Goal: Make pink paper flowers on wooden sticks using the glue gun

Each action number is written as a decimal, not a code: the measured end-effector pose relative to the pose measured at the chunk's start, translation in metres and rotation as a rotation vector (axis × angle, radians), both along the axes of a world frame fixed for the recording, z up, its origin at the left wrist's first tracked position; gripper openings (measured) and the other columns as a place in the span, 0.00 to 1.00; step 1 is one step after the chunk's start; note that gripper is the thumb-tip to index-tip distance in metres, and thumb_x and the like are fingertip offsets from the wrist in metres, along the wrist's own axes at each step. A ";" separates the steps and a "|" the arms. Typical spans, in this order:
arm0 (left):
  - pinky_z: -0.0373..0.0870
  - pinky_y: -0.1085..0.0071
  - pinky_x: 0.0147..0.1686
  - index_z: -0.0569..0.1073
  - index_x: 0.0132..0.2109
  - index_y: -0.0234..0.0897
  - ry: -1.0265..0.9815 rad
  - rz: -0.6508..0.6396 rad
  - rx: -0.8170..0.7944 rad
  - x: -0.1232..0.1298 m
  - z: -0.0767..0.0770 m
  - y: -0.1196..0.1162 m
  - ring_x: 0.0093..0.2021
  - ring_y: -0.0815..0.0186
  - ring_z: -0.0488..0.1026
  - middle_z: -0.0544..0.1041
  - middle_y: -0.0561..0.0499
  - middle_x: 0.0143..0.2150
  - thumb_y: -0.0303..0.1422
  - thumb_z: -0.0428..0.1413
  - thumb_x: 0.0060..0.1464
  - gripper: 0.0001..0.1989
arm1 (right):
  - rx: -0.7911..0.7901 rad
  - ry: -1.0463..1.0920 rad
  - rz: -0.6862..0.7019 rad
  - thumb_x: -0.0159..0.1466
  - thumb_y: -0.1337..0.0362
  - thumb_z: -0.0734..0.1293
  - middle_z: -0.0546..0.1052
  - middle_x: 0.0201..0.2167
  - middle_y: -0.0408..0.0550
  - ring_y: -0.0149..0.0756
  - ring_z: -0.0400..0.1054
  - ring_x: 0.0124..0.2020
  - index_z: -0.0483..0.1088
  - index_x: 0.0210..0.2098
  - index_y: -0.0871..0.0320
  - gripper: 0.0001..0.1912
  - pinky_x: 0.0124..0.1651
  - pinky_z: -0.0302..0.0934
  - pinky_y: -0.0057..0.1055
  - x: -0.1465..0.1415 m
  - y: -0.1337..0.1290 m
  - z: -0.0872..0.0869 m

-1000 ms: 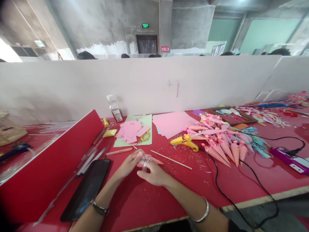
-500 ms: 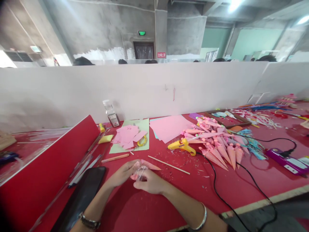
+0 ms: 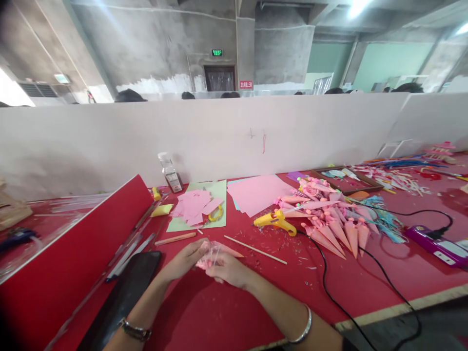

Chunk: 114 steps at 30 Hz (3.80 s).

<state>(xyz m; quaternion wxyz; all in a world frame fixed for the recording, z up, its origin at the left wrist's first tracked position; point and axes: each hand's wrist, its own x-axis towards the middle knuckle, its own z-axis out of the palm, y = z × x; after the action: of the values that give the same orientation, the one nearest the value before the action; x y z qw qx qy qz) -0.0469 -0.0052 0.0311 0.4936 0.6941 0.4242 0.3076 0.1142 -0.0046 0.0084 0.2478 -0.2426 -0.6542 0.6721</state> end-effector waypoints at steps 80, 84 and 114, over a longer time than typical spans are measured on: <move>0.61 0.76 0.20 0.61 0.34 0.35 -0.423 0.834 -0.022 -0.018 -0.019 0.024 0.15 0.74 0.66 0.74 0.54 0.26 0.38 0.53 0.44 0.13 | -0.027 0.284 -0.500 0.53 0.58 0.65 0.67 0.28 0.41 0.27 0.63 0.30 0.63 0.32 0.58 0.12 0.37 0.59 0.28 0.004 0.007 0.003; 0.62 0.77 0.20 0.62 0.29 0.35 -0.524 0.814 -0.065 -0.011 -0.014 0.023 0.16 0.74 0.67 0.72 0.57 0.23 0.36 0.57 0.40 0.12 | -0.055 0.227 -0.467 0.53 0.55 0.65 0.69 0.24 0.42 0.29 0.65 0.26 0.64 0.36 0.59 0.15 0.34 0.60 0.30 0.005 0.006 0.003; 0.58 0.75 0.25 0.68 0.30 0.32 0.005 0.345 0.054 0.036 -0.005 -0.018 0.25 0.69 0.63 0.68 0.53 0.24 0.41 0.47 0.50 0.15 | 0.596 -0.066 -0.446 0.59 0.66 0.59 0.66 0.33 0.46 0.33 0.62 0.34 0.67 0.43 0.52 0.14 0.36 0.58 0.29 0.009 -0.004 0.014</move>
<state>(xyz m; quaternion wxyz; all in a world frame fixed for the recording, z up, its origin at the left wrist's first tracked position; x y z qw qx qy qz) -0.0108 -0.0234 0.0258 0.4135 0.6249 0.5299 0.3971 0.1231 -0.0085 0.0229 0.4266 -0.3179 -0.7599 0.3735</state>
